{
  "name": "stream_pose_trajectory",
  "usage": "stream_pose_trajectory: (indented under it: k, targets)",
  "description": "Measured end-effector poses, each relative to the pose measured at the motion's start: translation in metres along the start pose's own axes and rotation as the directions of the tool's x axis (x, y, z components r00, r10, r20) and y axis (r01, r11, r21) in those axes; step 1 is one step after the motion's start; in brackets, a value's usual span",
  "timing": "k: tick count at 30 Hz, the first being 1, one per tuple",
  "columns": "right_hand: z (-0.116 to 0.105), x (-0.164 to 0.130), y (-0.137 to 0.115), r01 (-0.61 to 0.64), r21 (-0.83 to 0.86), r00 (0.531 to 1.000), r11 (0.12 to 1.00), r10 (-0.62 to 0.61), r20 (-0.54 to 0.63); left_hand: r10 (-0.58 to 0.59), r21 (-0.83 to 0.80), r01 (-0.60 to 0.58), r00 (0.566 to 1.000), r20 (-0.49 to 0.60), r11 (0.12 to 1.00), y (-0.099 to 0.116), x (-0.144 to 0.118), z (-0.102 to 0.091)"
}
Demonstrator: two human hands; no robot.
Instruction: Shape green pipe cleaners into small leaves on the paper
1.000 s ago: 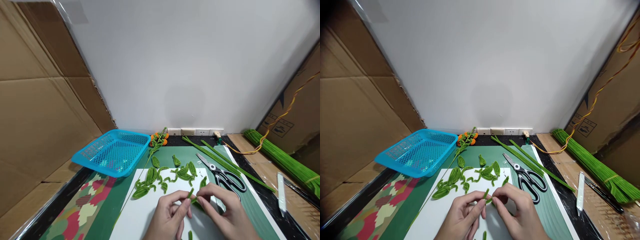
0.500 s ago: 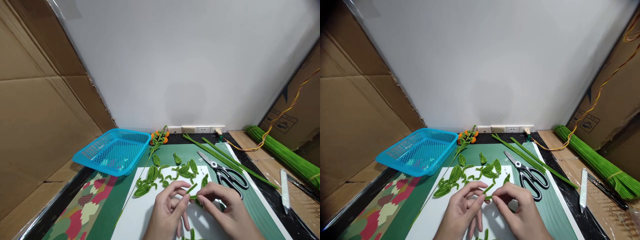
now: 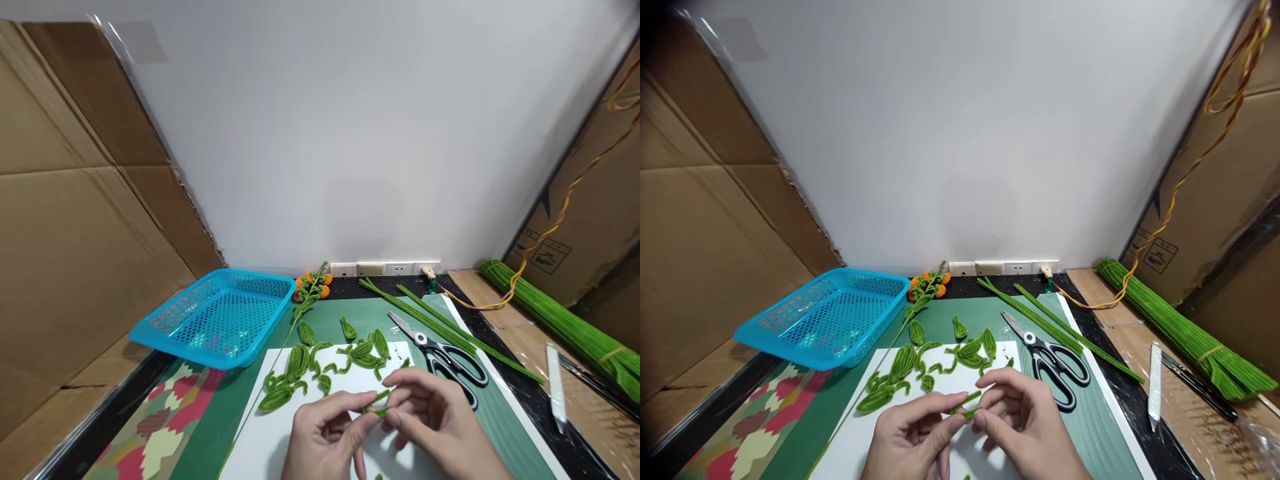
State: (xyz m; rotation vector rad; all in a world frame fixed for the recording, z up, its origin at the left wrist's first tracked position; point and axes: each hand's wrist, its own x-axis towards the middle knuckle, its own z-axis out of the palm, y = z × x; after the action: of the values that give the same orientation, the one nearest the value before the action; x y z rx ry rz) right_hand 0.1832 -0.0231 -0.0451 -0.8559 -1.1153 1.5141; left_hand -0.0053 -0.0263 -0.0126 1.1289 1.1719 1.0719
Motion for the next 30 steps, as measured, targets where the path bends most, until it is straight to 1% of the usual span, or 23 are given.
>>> stream_pose_trajectory:
  k: [3,8,10,12,15,20,23,26,30]
  targets:
    - [0.0,0.001,-0.002,0.04,-0.007,0.999,0.999,-0.04,-0.033,-0.018,-0.016,0.018,1.0,0.015,1.0,0.002,-0.001,0.002]
    - [0.002,0.001,-0.006,-0.002,0.07,1.0,0.998,0.004,-0.03,-0.024,0.004,0.024,0.998,0.063,1.0,-0.005,0.003,-0.004]
    - [0.003,0.0,-0.006,-0.014,0.074,0.999,0.997,0.016,-0.036,-0.021,0.001,0.021,0.994,0.104,1.0,-0.009,0.005,-0.006]
    - [0.004,-0.001,-0.007,0.001,0.056,0.999,0.998,0.001,-0.036,-0.019,0.001,0.019,0.992,0.129,1.0,-0.01,0.005,-0.008]
    - [0.005,-0.002,-0.011,0.029,0.032,0.999,0.999,-0.028,-0.041,-0.011,0.002,0.011,0.992,0.126,1.0,-0.006,0.003,-0.007]
    - [0.008,-0.006,-0.026,0.008,-0.011,0.998,1.0,-0.009,-0.059,-0.008,-0.028,0.012,0.991,0.131,1.0,0.003,0.002,-0.004]
    - [0.009,-0.008,-0.032,0.025,-0.012,0.998,1.0,-0.026,-0.059,0.016,-0.038,-0.01,0.988,0.152,0.999,0.005,0.002,-0.004]
    - [0.01,-0.01,-0.036,0.037,-0.025,0.997,0.999,-0.039,-0.068,0.039,-0.024,-0.036,0.986,0.162,0.999,0.007,0.001,-0.004]
    - [0.009,-0.012,-0.038,0.034,-0.05,0.997,0.998,-0.037,-0.073,0.044,-0.023,-0.041,0.989,0.143,0.999,0.011,0.0,-0.003]
